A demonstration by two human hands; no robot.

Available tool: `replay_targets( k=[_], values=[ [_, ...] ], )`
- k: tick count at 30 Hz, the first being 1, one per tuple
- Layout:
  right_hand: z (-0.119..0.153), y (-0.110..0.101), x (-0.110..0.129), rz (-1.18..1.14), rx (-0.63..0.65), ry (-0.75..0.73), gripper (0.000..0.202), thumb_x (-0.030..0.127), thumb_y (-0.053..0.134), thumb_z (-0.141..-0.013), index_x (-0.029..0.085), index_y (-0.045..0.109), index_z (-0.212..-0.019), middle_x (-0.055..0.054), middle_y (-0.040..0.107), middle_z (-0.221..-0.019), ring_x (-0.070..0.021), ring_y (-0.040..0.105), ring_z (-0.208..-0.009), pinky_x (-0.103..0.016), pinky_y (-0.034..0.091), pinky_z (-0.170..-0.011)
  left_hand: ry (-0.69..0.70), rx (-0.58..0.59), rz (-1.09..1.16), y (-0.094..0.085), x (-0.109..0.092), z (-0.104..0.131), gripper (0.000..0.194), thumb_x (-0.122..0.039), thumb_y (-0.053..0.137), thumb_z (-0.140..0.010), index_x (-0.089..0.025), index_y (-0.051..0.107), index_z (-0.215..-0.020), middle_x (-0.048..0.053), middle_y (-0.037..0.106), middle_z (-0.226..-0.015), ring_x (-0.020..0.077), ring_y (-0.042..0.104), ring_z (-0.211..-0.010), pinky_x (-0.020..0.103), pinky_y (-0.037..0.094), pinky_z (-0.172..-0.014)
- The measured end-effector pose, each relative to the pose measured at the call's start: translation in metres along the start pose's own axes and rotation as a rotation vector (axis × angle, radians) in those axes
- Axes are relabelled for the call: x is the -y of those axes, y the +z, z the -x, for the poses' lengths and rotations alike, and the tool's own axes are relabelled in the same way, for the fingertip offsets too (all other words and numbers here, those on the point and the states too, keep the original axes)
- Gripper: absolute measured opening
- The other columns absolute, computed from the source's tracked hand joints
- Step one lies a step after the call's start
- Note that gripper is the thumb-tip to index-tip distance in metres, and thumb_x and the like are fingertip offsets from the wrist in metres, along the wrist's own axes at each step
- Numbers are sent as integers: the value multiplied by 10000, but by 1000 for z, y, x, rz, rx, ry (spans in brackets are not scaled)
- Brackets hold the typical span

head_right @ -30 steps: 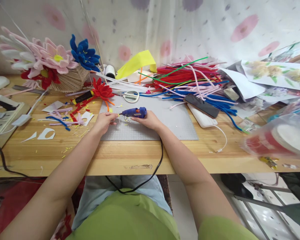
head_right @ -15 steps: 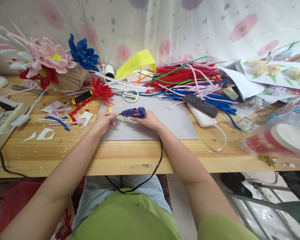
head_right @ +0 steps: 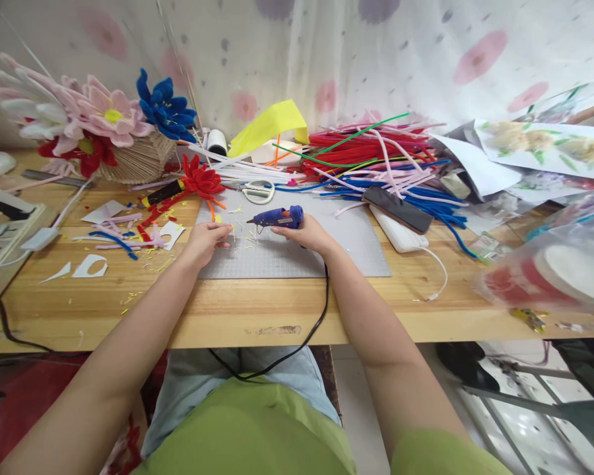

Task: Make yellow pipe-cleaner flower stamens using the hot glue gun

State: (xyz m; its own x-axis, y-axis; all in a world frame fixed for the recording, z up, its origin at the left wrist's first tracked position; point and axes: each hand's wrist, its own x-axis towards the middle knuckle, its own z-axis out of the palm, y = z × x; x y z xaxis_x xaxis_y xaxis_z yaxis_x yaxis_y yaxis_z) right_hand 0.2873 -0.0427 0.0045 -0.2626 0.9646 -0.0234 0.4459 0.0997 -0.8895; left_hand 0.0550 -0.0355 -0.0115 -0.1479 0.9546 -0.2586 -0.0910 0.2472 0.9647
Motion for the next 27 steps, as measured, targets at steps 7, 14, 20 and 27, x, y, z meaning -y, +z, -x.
replay_targets(
  k=[7,14,20,27],
  values=[
    [0,-5,-3,-18,-101,44,462,596,660,-630,159,606,-769,6,520,-536,-89,420,-477,-240,330,-460,-8,4,24,0,-1,1,201,-174,737,-496,-95,626,-643,16,581,-634,69,487,-522,197,438,-423],
    [-6,-2,-11,26,-271,88,407,545,666,-645,154,647,-759,-38,595,-614,-141,517,-586,-285,418,-585,-6,-11,21,1,-3,3,201,-183,728,-490,-108,601,-626,-8,531,-587,69,471,-520,188,428,-410],
    [-18,-15,-39,250,-501,90,440,588,668,-606,164,649,-720,-90,640,-690,-246,588,-731,-372,440,-671,-5,-17,9,2,-3,4,226,-215,731,-477,-121,585,-620,-10,528,-577,78,476,-524,181,391,-391],
    [-21,-23,-45,310,-551,58,606,534,728,-557,168,585,-1019,-121,645,-967,-278,589,-902,-427,440,-781,19,-7,1,0,0,1,255,-248,744,-455,-127,581,-610,-1,540,-591,71,479,-531,146,308,-367]
  ],
)
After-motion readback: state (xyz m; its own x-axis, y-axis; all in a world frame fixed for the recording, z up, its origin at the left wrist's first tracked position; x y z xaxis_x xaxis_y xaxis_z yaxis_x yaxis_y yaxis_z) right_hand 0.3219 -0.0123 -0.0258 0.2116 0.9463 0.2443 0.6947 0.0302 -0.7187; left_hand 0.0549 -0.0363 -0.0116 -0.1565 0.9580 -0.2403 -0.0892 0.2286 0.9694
